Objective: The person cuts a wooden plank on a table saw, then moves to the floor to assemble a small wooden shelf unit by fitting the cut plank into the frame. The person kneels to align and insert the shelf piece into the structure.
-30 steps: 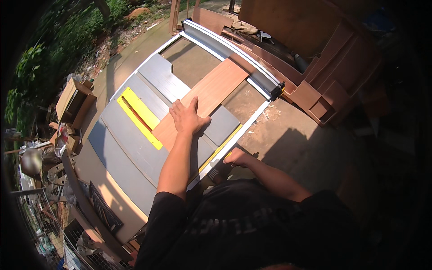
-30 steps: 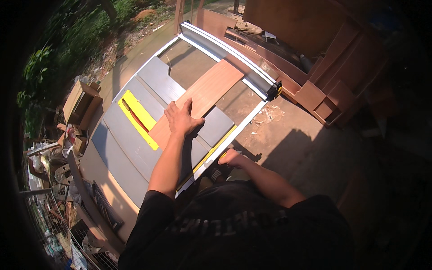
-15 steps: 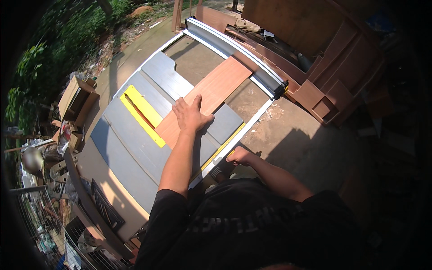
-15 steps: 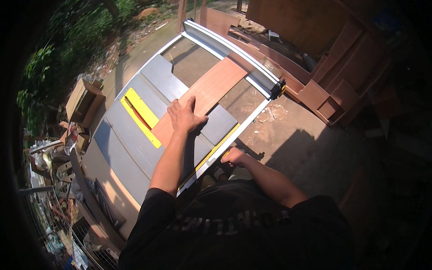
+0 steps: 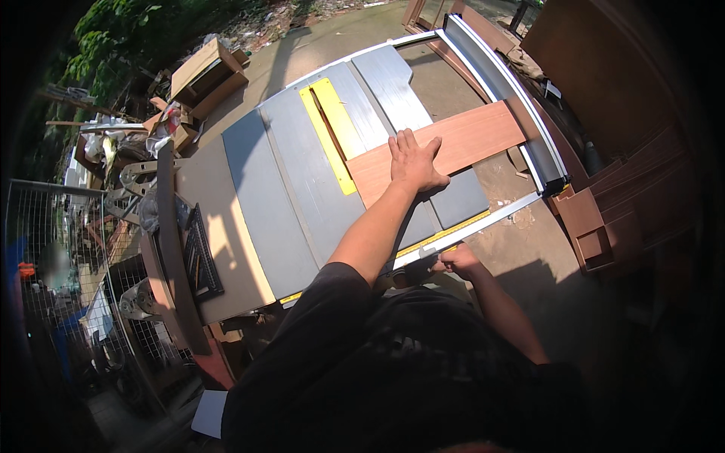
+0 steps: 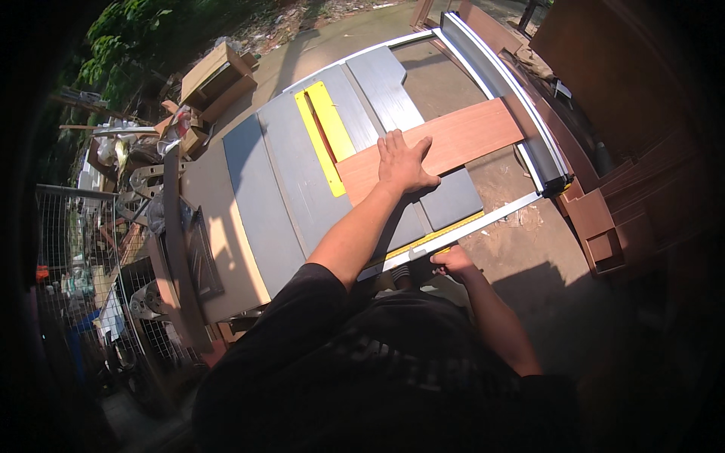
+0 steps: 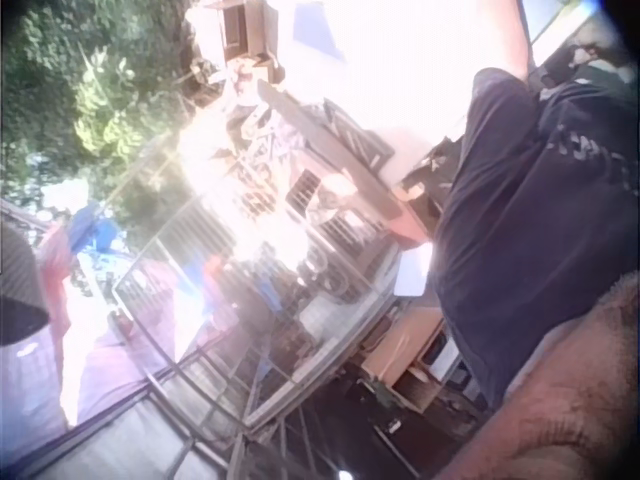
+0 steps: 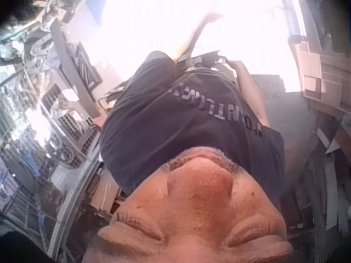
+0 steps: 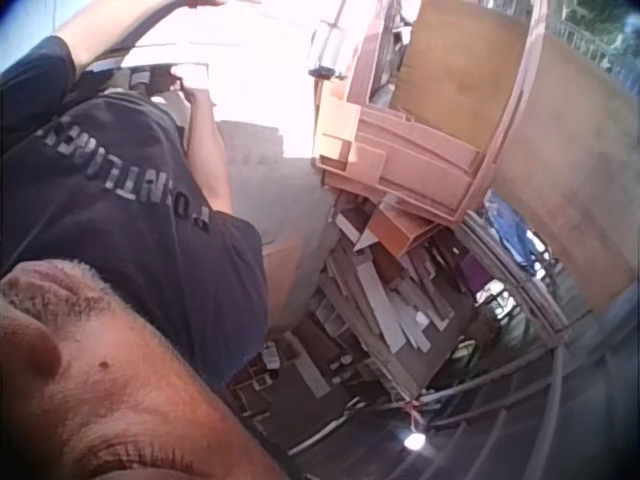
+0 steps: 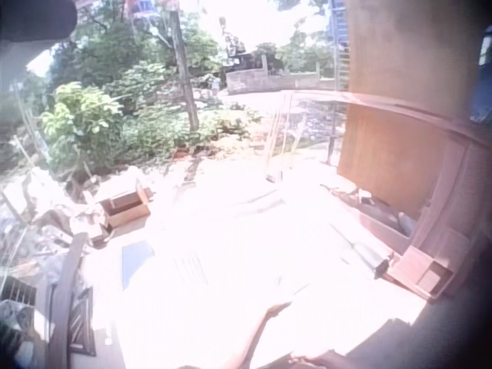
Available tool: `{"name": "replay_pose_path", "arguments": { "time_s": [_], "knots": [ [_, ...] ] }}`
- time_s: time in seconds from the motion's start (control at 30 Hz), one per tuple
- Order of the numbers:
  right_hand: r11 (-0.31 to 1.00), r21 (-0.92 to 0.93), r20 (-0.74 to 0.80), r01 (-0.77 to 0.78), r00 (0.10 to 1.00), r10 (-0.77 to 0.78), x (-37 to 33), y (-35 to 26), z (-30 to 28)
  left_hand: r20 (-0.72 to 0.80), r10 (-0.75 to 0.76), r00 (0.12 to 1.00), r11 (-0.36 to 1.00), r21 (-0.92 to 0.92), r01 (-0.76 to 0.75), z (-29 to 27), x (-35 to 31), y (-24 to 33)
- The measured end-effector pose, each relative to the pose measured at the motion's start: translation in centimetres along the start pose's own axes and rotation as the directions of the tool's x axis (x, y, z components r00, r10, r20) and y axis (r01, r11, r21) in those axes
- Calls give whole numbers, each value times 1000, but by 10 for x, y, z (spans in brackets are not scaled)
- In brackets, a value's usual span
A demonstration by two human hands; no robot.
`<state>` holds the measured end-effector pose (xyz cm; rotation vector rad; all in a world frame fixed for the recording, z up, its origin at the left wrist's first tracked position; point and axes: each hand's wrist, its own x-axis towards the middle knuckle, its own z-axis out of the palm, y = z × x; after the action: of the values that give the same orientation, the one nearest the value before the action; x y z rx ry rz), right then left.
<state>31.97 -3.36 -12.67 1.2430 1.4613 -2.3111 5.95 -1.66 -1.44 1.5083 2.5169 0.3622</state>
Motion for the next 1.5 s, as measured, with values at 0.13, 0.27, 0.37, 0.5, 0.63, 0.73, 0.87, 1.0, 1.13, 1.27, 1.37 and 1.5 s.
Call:
{"name": "replay_pose_path", "arguments": {
  "time_s": [0.13,0.27,0.37,0.5,0.63,0.73,0.87,1.0,1.13,1.27,1.37,1.5],
  "knots": [
    [998,58,-7,-11,1000,11,-2,-3,2,14,1,1000,1000,2,-1,-2,0,0],
    [996,94,11,-9,1000,8,-5,-7,3,32,-6,999,1000,-9,6,-4,0,0],
    [997,68,-14,-26,1000,27,-6,-10,4,35,-7,999,1000,-13,8,-4,1,0],
    [1000,-1,-18,-20,1000,20,-14,-21,10,21,-14,1000,1000,-11,15,-2,0,-1],
    [996,-75,7,-40,999,41,-11,-19,6,59,-25,998,1000,-11,26,-6,0,0],
    [997,-70,-8,33,999,-34,-9,-14,7,41,-17,999,1000,-16,17,-5,-1,-1],
    [999,-50,-32,0,999,-2,-7,-10,5,118,-29,993,999,-18,32,-13,-1,0],
    [998,-62,-46,-15,999,12,-6,-9,4,116,-30,993,999,-21,33,-12,-1,-1],
    [999,-43,-33,29,999,-30,-14,-17,10,49,-14,999,1000,-8,14,-8,-2,-2],
    [994,-33,-70,100,992,-102,-7,-5,9,112,-21,993,1000,-20,23,-10,-1,0],
    [996,-45,-71,73,995,-76,-6,-5,8,92,-25,995,1000,-14,26,-8,-1,0],
    [998,-47,-58,48,997,-51,-11,-13,10,62,-19,998,1000,-8,20,-5,-1,-2]
  ]
}}
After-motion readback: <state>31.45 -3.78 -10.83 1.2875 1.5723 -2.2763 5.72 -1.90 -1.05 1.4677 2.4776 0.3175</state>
